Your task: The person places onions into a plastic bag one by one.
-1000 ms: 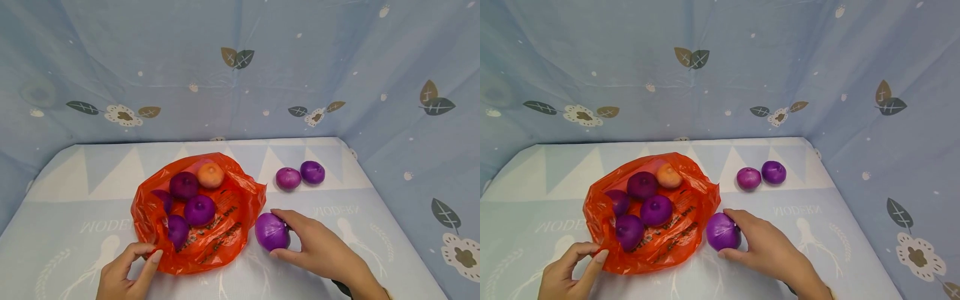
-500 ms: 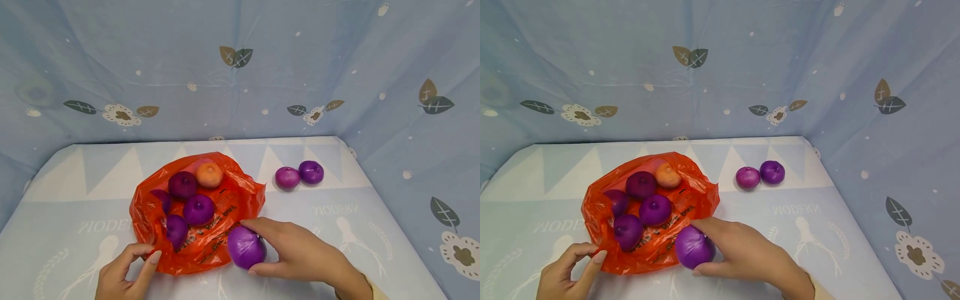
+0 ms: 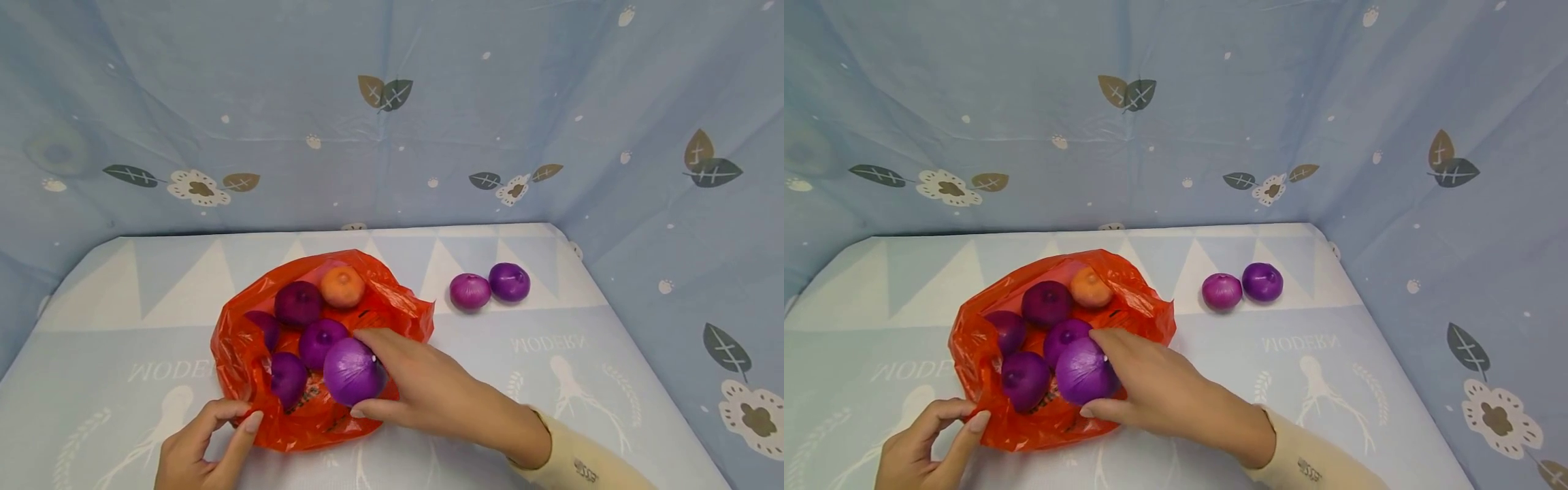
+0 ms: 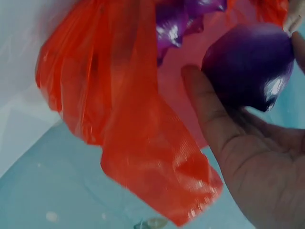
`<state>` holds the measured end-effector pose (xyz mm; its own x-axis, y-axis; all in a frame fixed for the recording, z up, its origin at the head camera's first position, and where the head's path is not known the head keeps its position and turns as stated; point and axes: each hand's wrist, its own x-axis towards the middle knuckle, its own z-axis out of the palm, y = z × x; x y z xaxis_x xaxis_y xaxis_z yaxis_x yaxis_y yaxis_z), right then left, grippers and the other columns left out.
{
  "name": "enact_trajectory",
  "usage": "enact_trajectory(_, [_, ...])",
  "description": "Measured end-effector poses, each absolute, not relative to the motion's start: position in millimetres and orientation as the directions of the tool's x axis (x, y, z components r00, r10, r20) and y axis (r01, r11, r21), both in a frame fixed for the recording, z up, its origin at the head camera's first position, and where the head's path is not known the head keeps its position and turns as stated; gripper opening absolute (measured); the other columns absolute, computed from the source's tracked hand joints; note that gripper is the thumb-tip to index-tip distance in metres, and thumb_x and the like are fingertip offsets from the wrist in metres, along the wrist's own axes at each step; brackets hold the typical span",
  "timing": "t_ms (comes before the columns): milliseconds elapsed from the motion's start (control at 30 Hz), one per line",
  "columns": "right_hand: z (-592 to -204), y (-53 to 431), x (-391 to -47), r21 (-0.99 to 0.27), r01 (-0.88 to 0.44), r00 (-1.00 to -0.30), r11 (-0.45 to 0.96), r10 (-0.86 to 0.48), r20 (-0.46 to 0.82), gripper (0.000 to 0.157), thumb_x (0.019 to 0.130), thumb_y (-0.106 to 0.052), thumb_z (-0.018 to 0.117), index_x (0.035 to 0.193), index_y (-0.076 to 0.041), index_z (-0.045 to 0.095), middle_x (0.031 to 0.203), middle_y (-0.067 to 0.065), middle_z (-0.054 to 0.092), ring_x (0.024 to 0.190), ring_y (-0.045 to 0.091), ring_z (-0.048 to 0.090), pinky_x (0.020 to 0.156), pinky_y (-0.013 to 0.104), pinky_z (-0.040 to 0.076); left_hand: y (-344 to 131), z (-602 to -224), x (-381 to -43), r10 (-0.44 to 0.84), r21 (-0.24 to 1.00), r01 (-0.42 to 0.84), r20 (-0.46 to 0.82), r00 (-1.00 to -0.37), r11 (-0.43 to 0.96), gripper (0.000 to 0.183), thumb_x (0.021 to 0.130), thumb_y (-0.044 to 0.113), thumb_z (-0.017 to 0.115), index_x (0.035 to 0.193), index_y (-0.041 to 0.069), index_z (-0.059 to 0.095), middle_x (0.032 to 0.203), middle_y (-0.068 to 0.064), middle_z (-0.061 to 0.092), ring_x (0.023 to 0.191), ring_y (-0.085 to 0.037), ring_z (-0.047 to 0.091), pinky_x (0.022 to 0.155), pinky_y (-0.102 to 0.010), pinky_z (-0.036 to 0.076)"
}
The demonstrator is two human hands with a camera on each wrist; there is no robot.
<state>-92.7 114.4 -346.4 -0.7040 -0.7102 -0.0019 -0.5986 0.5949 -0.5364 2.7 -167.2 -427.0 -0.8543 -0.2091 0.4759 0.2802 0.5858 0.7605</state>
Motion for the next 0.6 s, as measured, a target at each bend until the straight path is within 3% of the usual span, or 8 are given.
enact_trajectory(333, [-355.0, 91.4, -111.4, -0.491, -0.649, -0.686, 0.581, -0.726, 0.047, 0.078, 0.091, -0.046, 0.082, 0.152, -0.014, 0.044, 0.144, 0.000, 0.055, 0.129, 0.011, 0.056, 0.103, 0.030, 0.051, -166.8, -425.8, 3.2, -0.217, 0.764, 0.266, 0.465, -0.858, 0.588, 0.034, 0.073, -0.017, 0.084, 0.090, 0.009, 0.070, 0.077, 0.010, 0.068, 0.074, 0.007, 0.060, 0.080, -0.006, 0.049])
enact_trajectory(600, [-360.3, 87.7, -130.0, -0.403, -0.578, -0.776, 0.709, -0.630, 0.006, 0.086, 0.091, -0.038, 0.084, 0.159, -0.013, 0.038, 0.152, 0.007, 0.050, 0.134, 0.022, 0.056, 0.103, 0.042, 0.053, -166.2, -424.6, 2.7, -0.220, 0.767, 0.255, 0.456, -0.862, 0.589, 0.034, 0.073, -0.016, 0.084, 0.090, 0.010, 0.070, 0.077, 0.009, 0.069, 0.075, 0.006, 0.061, 0.079, -0.006, 0.049])
